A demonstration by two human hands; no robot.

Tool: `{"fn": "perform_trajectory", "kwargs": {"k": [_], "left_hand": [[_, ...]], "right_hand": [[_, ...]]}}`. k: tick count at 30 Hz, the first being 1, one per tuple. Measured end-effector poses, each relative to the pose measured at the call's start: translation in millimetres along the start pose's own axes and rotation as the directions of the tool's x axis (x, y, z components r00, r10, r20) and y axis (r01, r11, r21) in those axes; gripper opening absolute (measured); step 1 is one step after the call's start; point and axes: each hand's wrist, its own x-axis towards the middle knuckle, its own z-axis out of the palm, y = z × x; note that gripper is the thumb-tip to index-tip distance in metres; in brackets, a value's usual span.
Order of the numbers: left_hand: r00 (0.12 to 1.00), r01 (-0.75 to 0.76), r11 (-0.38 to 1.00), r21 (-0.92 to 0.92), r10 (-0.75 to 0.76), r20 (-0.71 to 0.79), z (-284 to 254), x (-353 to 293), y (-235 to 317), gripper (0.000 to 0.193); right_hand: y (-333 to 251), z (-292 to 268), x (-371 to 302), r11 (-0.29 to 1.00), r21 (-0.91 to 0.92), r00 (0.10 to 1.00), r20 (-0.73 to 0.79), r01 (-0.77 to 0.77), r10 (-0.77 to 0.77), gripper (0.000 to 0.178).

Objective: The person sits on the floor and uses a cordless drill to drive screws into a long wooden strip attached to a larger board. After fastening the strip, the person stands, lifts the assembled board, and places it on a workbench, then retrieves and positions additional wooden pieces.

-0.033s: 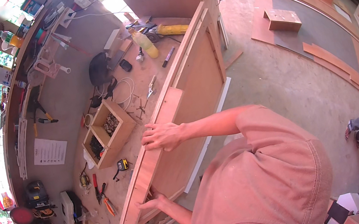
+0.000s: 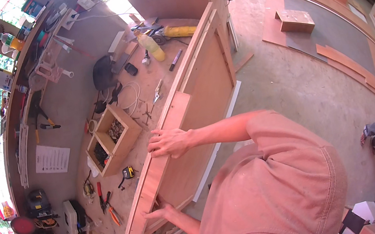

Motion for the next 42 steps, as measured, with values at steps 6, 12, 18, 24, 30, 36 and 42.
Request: {"fn": "perform_trajectory", "kwargs": {"k": [6, 12, 18, 24, 30, 36, 42], "left_hand": [[0.995, -0.013, 0.951, 0.309, 0.042, -0.087, -33.0, 16.2, 11.3, 0.103], [0.734, -0.188, 0.430, 0.883, 0.659, -0.164, -64.5, 17.1, 60.3, 0.109], [0.382, -0.459, -0.524, 0.717, 0.612, 0.692, -126.7, 68.6, 127.7, 0.101], [0.552, -0.584, -0.554, 0.593, 0.264, 0.791, -142.7, 92.2, 198.1, 0.082], [0.536, -0.585, -0.461, 0.667, 0.398, 0.745, -185.2, 124.0, 227.3, 0.075], [0.544, -0.586, -0.080, 0.806, 0.698, 0.465, -212.8, 137.6, 220.8, 0.069], [0.746, -0.576, 0.310, 0.756, 0.578, 0.331, -214.8, 157.4, 218.4, 0.054]], "right_hand": [[3.5, 2.0, -2.1, 0.999, 0.006, 0.998, 0.046, -0.040, 0.040, 0.054], [1.9, 6.9, 1.1, 0.999, -0.010, 0.999, 0.005, -0.037, 0.037, 0.055], [0.0, 5.2, 6.2, 0.996, -0.021, 0.996, -0.005, -0.088, 0.088, 0.065], [-20.1, -14.0, 20.6, 0.984, 0.023, 0.982, 0.060, -0.179, 0.177, 0.070], [-41.0, -18.9, 29.0, 0.954, -0.180, 0.950, 0.157, -0.241, 0.270, 0.078], [-29.4, -2.8, 9.2, 0.908, -0.317, 0.939, 0.117, -0.274, 0.324, 0.083], [-23.9, 10.1, -1.7, 0.883, -0.384, 0.944, 0.078, -0.269, 0.322, 0.084]]}}
